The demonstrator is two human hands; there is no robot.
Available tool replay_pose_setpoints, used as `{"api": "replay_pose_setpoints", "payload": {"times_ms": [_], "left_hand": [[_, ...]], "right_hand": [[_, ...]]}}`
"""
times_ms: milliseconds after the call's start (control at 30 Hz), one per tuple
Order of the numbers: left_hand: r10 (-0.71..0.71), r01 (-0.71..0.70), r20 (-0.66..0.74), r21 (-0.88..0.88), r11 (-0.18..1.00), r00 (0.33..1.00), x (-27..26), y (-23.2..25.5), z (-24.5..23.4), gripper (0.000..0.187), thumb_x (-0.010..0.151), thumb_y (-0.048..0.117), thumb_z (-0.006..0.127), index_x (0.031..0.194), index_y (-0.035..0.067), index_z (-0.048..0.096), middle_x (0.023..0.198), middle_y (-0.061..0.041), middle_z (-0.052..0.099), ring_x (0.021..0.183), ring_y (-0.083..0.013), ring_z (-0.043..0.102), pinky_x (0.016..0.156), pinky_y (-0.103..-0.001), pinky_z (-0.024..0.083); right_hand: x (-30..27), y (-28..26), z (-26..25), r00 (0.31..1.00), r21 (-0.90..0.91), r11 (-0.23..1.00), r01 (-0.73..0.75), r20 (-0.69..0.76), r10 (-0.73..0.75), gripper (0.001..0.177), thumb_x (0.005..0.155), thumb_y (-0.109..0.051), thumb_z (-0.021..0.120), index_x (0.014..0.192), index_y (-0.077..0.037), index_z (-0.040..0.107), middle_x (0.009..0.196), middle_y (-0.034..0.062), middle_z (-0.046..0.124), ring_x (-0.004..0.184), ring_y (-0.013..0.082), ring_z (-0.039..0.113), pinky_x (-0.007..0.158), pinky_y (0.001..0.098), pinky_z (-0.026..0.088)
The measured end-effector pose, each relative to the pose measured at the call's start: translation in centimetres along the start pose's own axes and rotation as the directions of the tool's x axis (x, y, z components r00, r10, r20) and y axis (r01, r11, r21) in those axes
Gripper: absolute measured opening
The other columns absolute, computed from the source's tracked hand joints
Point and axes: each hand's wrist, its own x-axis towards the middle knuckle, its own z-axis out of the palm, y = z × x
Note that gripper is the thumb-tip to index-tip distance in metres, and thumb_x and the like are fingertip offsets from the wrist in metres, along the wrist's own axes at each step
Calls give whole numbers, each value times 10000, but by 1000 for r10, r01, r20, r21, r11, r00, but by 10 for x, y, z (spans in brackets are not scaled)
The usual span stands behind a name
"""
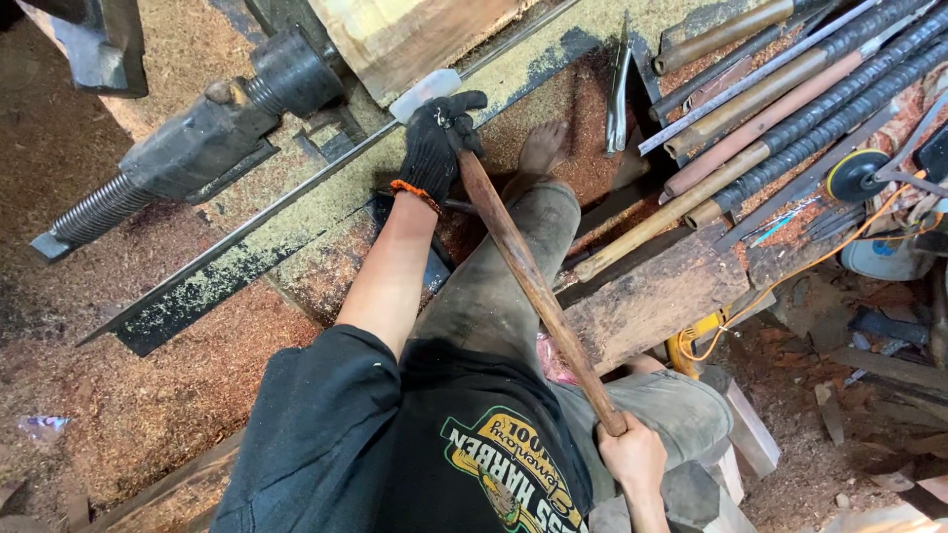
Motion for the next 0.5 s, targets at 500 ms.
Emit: {"api": "replay_pose_setpoints", "payload": {"times_ms": [500], "left_hand": [[-31,30,44,22,999,999,-8,-19,2,318,999,115,518,1043,-83,762,652,-82,595,528,-206,550,488,-334,488]], "right_hand": [[-3,33,19,998,38,999,21,-64,-19,281,776,-417,704,922,-184,767,797,188,745,845,412,721,789,493,573]]}}
